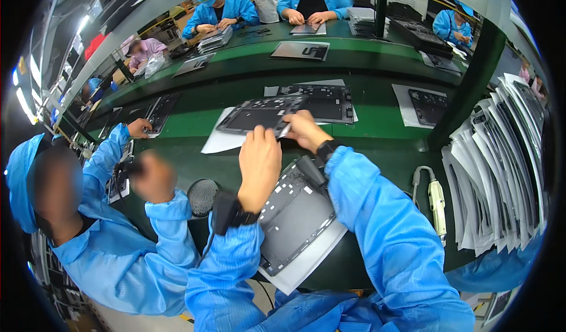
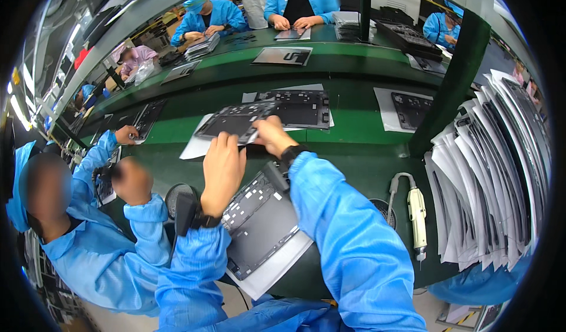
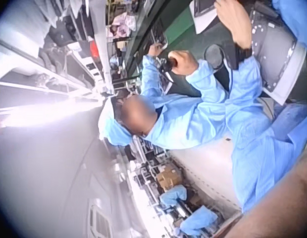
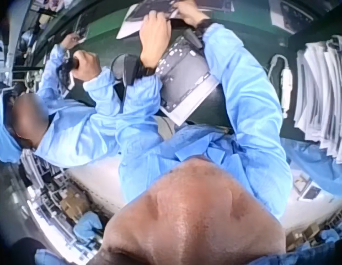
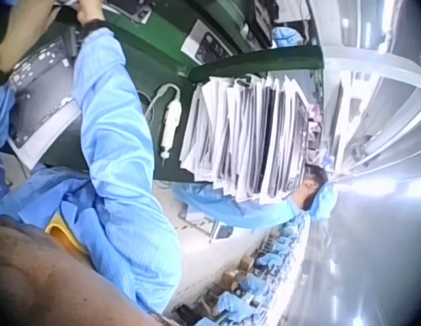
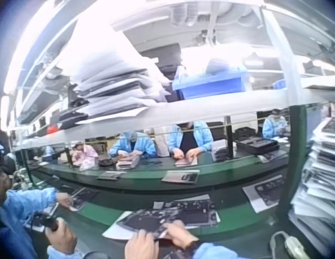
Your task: Using a power screwdriver to assemble electronic devices such as tablets or laptops on a factory assembly line.
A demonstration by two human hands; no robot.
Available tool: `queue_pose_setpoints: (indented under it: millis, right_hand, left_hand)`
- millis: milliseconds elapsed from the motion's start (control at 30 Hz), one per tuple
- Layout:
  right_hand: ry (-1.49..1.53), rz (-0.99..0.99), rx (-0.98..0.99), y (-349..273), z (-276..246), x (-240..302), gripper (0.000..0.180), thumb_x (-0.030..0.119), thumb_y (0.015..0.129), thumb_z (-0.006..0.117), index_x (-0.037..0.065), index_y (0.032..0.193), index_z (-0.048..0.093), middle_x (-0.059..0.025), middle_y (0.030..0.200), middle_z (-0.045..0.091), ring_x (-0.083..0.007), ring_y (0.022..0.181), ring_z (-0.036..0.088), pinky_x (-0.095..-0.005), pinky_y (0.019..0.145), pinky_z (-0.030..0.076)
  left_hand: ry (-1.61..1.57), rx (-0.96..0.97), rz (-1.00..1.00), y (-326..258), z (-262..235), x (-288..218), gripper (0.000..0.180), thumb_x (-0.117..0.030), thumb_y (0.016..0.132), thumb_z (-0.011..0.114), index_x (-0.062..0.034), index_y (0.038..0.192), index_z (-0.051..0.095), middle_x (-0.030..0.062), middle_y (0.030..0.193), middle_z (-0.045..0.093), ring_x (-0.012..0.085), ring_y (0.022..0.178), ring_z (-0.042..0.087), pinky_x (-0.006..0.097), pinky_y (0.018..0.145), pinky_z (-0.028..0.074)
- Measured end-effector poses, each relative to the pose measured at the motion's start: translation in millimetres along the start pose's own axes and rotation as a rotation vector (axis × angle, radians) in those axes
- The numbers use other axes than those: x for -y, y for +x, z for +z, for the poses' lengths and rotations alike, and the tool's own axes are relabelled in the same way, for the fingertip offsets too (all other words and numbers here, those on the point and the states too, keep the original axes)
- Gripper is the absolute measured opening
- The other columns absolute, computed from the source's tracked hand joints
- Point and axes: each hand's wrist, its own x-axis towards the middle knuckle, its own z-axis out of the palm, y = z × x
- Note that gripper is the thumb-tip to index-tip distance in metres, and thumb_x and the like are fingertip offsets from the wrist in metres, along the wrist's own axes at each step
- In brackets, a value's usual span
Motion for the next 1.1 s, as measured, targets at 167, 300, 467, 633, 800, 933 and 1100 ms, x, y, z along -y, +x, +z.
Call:
queue_pose_setpoints:
  millis: [167,300,467,633,800,933,1100]
  right_hand:
    - [0.001,-0.053,0.004,-12.9,-57.3,33.4,0.022,0.006,0.086,0.05,-0.006,0.104,0.052,-0.0142,0.097,0.06,-0.0243,0.084,0.063,-0.0383,0.076,0.054]
    - [-0.243,-0.062,-0.102,1.5,-101.2,51.5,0.017,0.006,0.085,0.053,-0.002,0.1,0.053,-0.0097,0.088,0.06,-0.0199,0.073,0.061,-0.0357,0.06,0.053]
    - [-0.417,-0.108,-0.259,21.9,-149.9,57.4,0.015,0.004,0.082,0.054,-0.005,0.094,0.058,-0.0088,0.082,0.061,-0.0197,0.07,0.062,-0.0338,0.053,0.05]
    - [-1.179,-0.14,-0.577,38.0,-165.6,55.0,0.03,0.019,0.074,0.067,-0.006,0.09,0.064,-0.0207,0.096,0.065,-0.0323,0.091,0.064,-0.0386,0.075,0.051]
    - [-1.182,0.005,-0.553,38.6,-132.5,58.9,0.049,0.033,0.065,0.076,-0.001,0.099,0.065,-0.0206,0.106,0.063,-0.0348,0.102,0.059,-0.0387,0.086,0.048]
    - [-1.193,0.053,-0.581,58.3,-122.4,53.2,0.046,0.022,0.068,0.07,-0.001,0.107,0.062,-0.0209,0.113,0.059,-0.0341,0.105,0.058,-0.0383,0.089,0.047]
    - [-1.024,0.172,-0.665,111.0,-146.2,37.5,0.05,0.024,0.064,0.078,-0.002,0.104,0.063,-0.0188,0.112,0.061,-0.0308,0.105,0.059,-0.0347,0.086,0.048]
  left_hand:
    - [-0.169,0.227,-0.243,-62.8,-9.7,2.0,0.033,-0.024,0.076,0.068,0.0011,0.094,0.055,0.0149,0.089,0.056,0.0328,0.083,0.056,0.042,0.072,0.046]
    - [-0.253,0.293,-0.349,-68.9,4.2,16.7,0.042,-0.032,0.077,0.067,0.0033,0.097,0.057,0.0168,0.092,0.058,0.0334,0.088,0.057,0.041,0.075,0.046]
    - [-0.223,0.43,-0.3,-75.6,17.2,11.4,0.042,-0.037,0.078,0.066,0.0023,0.088,0.056,0.0173,0.084,0.06,0.035,0.08,0.059,0.042,0.07,0.047]
    - [-0.137,0.29,-0.286,-94.0,24.3,-4.4,0.032,-0.03,0.08,0.064,-0.0012,0.077,0.051,0.0157,0.073,0.057,0.0339,0.068,0.056,0.044,0.062,0.044]
    - [-0.127,0.244,-0.337,-107.6,27.7,-10.7,0.025,-0.024,0.082,0.062,-0.0025,0.074,0.052,0.0137,0.073,0.055,0.033,0.07,0.054,0.043,0.062,0.041]
    - [-0.071,0.199,-0.389,-119.3,20.7,-17.9,0.023,-0.022,0.082,0.062,-0.0035,0.074,0.052,0.0127,0.073,0.052,0.0316,0.07,0.051,0.043,0.063,0.039]
    - [-0.096,0.2,-0.408,-115.6,12.5,-27.7,0.022,-0.021,0.081,0.062,-0.0031,0.075,0.052,0.0138,0.073,0.054,0.0326,0.069,0.053,0.043,0.061,0.041]
